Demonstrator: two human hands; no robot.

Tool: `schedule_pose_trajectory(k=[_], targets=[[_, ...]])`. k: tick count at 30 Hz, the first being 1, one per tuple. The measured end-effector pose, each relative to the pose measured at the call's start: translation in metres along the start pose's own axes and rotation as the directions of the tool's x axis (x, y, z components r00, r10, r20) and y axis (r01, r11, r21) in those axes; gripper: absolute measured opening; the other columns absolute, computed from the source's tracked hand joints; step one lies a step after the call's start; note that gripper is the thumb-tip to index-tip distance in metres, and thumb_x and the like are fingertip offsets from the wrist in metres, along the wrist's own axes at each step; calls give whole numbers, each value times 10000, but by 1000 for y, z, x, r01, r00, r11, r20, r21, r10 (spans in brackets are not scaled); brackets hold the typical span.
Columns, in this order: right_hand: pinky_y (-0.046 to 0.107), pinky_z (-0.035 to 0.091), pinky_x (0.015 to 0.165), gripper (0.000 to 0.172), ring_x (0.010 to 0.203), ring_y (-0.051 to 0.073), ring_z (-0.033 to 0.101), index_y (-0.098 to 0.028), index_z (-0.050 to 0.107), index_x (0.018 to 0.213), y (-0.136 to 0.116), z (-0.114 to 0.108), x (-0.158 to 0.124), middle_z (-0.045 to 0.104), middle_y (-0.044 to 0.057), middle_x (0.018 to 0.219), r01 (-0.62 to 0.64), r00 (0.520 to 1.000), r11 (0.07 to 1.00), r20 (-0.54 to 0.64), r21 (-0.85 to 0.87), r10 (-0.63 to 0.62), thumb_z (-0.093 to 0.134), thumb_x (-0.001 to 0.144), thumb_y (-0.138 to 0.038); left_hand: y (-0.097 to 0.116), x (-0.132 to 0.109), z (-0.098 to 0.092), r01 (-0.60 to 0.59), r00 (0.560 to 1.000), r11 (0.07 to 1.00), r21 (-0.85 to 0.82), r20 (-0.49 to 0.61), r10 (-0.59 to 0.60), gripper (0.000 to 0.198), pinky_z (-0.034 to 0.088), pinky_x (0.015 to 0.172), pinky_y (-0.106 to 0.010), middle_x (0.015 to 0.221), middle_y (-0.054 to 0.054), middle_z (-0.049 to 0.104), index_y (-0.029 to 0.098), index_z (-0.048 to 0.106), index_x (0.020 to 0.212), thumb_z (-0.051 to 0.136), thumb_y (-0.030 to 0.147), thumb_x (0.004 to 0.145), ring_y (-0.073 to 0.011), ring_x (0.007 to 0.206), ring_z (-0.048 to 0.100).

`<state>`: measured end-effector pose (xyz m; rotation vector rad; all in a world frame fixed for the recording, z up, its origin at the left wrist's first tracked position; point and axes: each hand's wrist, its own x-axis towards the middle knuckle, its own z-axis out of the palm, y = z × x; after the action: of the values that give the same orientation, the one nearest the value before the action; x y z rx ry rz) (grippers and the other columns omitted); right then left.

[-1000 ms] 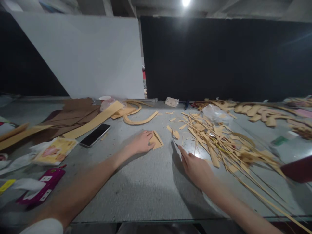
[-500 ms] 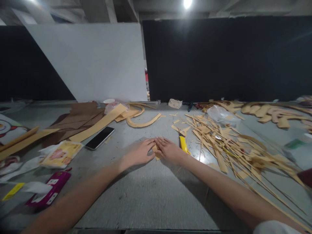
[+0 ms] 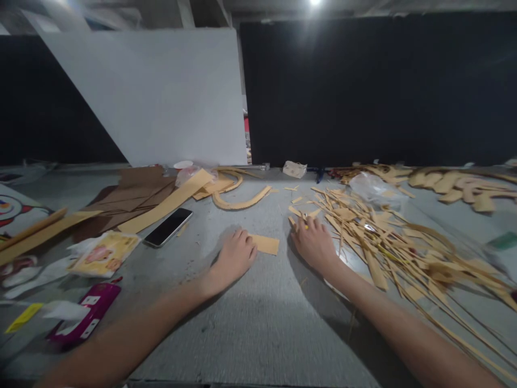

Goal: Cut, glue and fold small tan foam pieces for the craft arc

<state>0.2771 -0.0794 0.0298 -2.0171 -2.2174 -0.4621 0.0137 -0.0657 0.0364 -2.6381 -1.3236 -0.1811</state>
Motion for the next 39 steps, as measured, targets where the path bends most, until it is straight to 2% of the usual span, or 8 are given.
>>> schedule_pose_trajectory(k=[3, 5, 8, 13, 19, 24, 32, 39], targets=[[446, 518, 874, 460, 1088, 397, 703, -74, 572, 1397, 7, -8, -18, 694, 248, 1156, -121, 984, 988, 120, -100, 133, 456, 1122, -424, -4, 2, 3, 14, 999, 999, -32, -31, -15, 202, 549, 888, -488, 1054, -197, 696, 97, 729, 1003, 563, 209, 1029, -361, 1084, 639], [410, 506, 846, 414, 1007, 355, 729, -89, 563, 1385, 12, -9, -27, 696, 210, 1085, -74, 975, 992, 203, -104, 94, 414, 1141, -389, -8, 4, 5, -92, 995, 988, -120, -58, 86, 176, 548, 953, -460, 1154, -180, 698, 115, 709, 1077, 543, 129, 1018, -327, 1146, 640], [352, 489, 767, 409, 911, 301, 754, -108, 451, 1517, 16, -13, -33, 690, 176, 1073, -16, 969, 995, 244, -100, 40, 380, 1141, -252, -12, 5, 10, -290, 957, 924, -250, -87, 277, 369, 526, 1043, -411, 1294, -122, 691, 174, 671, 1189, 473, -38, 960, -255, 1238, 633], [287, 389, 564, 705, 702, 250, 748, -123, 199, 1688, 12, -29, -33, 689, 135, 983, -54, 972, 991, 219, -122, 80, 409, 1021, -29, -4, 3, 15, -173, 985, 967, -185, -15, 173, 349, 533, 1003, -458, 1214, -176, 702, 123, 676, 1162, 450, -24, 941, -311, 1178, 650], [260, 391, 560, 685, 701, 216, 751, -259, 286, 1685, -23, -34, -47, 734, 71, 942, 22, 985, 990, 164, 138, -45, 431, 1039, -83, -5, 4, 15, -248, 969, 946, -211, -74, 237, 332, 492, 1090, -502, 1230, -174, 709, 154, 700, 1224, 457, 121, 999, -341, 1277, 603], [259, 425, 588, 631, 700, 213, 760, -234, 361, 1676, -50, -23, -58, 745, 83, 938, 77, 976, 971, 181, 225, -119, 408, 1062, -99, -12, 8, 17, -294, 956, 921, -257, -103, 276, 407, 475, 1153, -446, 1370, -209, 674, 60, 623, 1383, 432, 151, 1035, -311, 1340, 592], [280, 485, 608, 513, 756, 240, 790, -229, 393, 1658, -57, -21, -56, 781, 117, 1018, 63, 977, 966, 183, 251, -111, 368, 1148, -282, -14, 12, 14, -340, 941, 914, -220, -79, 330, 375, 464, 1164, -435, 1371, -165, 703, 119, 642, 1351, 457, 166, 1028, -292, 1321, 627], [286, 489, 604, 500, 760, 263, 804, -214, 467, 1623, -57, -15, -55, 817, 115, 962, 91, 976, 968, 174, 233, -133, 353, 1142, -285, -15, 15, 14, -320, 947, 917, -237, -57, 316, 436, 461, 1176, -465, 1438, -182, 677, 108, 625, 1386, 477, 179, 982, -314, 1364, 598]])
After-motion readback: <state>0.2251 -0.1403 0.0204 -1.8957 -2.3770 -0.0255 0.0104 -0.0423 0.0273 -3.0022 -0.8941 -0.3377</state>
